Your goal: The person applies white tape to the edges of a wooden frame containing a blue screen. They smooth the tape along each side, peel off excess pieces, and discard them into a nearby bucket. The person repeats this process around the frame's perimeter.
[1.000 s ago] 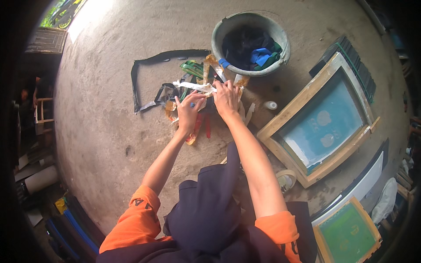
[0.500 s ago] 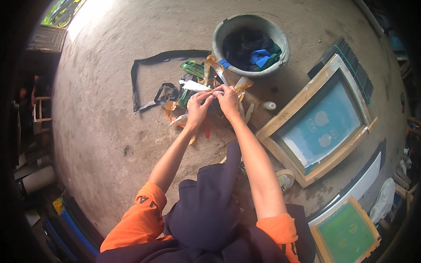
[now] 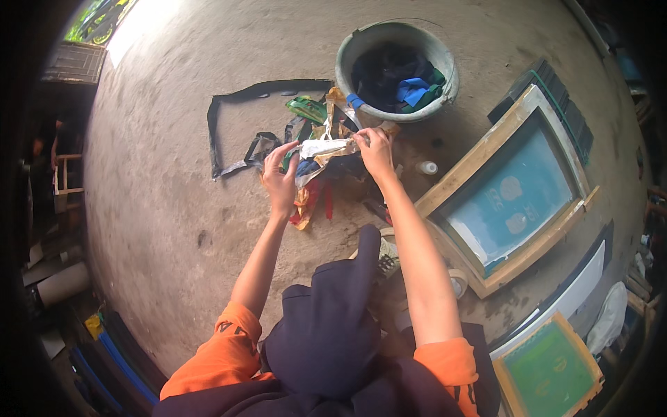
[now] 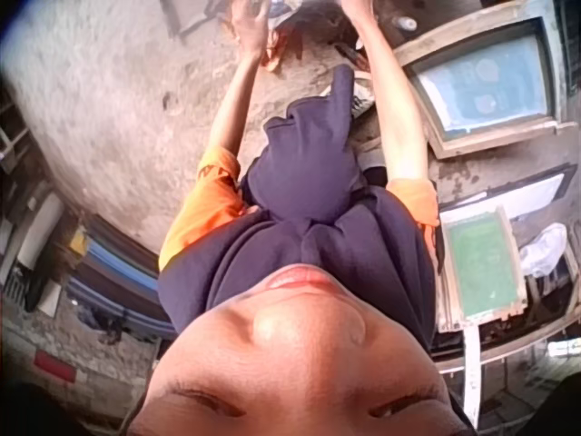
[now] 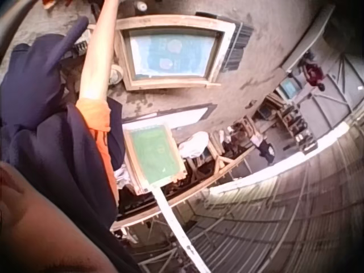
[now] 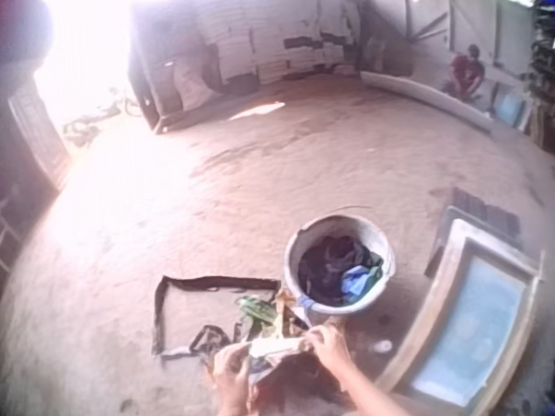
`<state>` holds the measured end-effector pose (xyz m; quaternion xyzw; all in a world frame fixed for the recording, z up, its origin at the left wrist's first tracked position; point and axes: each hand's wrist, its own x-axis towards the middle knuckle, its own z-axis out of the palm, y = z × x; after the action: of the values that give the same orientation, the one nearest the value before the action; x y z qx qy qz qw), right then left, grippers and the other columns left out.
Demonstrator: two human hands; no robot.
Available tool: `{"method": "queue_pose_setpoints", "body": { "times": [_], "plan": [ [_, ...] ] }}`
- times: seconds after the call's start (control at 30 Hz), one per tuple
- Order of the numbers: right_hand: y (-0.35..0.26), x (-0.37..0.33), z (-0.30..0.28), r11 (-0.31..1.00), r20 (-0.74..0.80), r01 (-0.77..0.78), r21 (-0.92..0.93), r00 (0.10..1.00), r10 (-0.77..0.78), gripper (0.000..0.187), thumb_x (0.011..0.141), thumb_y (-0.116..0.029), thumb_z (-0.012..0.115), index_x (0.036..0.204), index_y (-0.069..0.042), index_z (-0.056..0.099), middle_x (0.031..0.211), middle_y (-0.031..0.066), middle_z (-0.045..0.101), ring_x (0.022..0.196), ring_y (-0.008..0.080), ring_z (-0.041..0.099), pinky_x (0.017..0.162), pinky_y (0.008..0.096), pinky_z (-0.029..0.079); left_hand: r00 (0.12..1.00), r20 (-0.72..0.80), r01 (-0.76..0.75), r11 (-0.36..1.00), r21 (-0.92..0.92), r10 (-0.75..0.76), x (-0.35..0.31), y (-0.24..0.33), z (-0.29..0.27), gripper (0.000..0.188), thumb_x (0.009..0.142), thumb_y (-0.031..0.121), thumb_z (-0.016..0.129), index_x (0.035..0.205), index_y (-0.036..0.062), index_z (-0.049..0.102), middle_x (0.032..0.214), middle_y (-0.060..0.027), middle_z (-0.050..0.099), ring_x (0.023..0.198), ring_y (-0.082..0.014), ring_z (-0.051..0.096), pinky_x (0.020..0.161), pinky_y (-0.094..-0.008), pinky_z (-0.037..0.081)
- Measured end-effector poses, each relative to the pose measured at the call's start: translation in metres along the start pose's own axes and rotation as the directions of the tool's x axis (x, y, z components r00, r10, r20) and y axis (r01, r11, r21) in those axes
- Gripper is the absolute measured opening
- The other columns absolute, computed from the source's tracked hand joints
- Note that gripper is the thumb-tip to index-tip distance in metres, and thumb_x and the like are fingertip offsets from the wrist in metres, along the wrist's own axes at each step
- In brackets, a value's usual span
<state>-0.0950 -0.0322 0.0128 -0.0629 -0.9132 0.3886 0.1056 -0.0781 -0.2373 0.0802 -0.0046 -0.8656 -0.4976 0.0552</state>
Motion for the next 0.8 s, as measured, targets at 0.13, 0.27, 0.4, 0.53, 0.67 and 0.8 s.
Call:
{"method": "queue_pose_setpoints", "body": {
  "times": [0.13,0.27,0.4,0.53,0.67,0.8],
  "plan": [
    [-0.008,-0.002,-0.002,0.963,0.098,-0.119,0.24,0.99,0.098,0.015,0.083,-0.021,0.062,0.082,-0.009,0.071,0.104,0.0101,0.052,0.103,0.0263,0.046,0.085,0.0361,0.041,0.865,0.232,-0.485,0.86,0.162,0.444,0.009,0.009,0.028,0.037,0.074,0.01,0.069,0.11,0.0126,0.063,0.11,-0.0047,0.062,0.114,-0.025,0.05,0.097,-0.0369,0.04],
    [-0.02,-0.002,-0.014,0.965,0.162,-0.1,0.244,0.985,0.061,0.008,0.073,-0.008,0.069,0.077,-0.003,0.065,0.084,0.0098,0.061,0.071,0.0235,0.061,0.069,0.0347,0.049,0.868,0.311,-0.468,0.845,0.257,0.387,0.014,-0.013,0.048,0.02,0.073,0.009,0.067,0.093,0.0128,0.067,0.093,-0.0013,0.064,0.095,-0.0223,0.057,0.084,-0.0352,0.046],
    [-0.026,0.0,-0.031,0.867,0.03,-0.235,0.44,0.968,0.247,0.022,0.076,0.001,0.063,0.095,-0.001,0.051,0.087,0.0113,0.065,0.076,0.0178,0.067,0.066,0.029,0.053,0.872,0.323,-0.482,0.762,0.434,0.368,0.019,-0.034,0.049,0.009,0.075,0.011,0.065,0.083,0.0125,0.067,0.084,-0.001,0.064,0.085,-0.0205,0.059,0.075,-0.0336,0.048],
    [-0.019,0.007,-0.066,0.963,0.03,-0.054,0.263,0.998,0.048,0.016,0.078,0.006,0.056,0.093,0.001,0.053,0.089,0.0091,0.062,0.077,0.0171,0.066,0.068,0.0271,0.054,0.935,0.216,-0.348,0.843,0.41,0.281,0.021,-0.03,0.037,0.028,0.085,0.015,0.059,0.111,0.0092,0.052,0.083,-0.0038,0.068,0.083,-0.0219,0.064,0.092,-0.0383,0.04],
    [-0.024,-0.001,-0.129,0.966,0.115,0.025,0.257,0.992,-0.056,0.009,0.078,0.002,0.053,0.086,0.0,0.058,0.092,0.0124,0.057,0.075,0.0202,0.063,0.068,0.0317,0.051,0.869,0.159,-0.473,0.694,0.543,0.468,0.033,0.0,0.027,0.021,0.083,0.011,0.058,0.103,0.01,0.055,0.089,-0.0037,0.065,0.098,-0.0207,0.058,0.094,-0.0398,0.036],
    [-0.003,-0.019,-0.228,0.997,0.212,0.072,0.038,0.974,-0.079,0.009,0.082,-0.005,0.054,0.089,0.0,0.058,0.098,0.0122,0.056,0.081,0.0221,0.062,0.073,0.0326,0.05,0.856,0.15,-0.503,0.733,0.458,0.494,0.051,0.043,0.013,0.02,0.08,0.012,0.064,0.099,0.0138,0.059,0.092,-0.0024,0.061,0.09,-0.0185,0.058,0.085,-0.0354,0.039]
  ]
}}
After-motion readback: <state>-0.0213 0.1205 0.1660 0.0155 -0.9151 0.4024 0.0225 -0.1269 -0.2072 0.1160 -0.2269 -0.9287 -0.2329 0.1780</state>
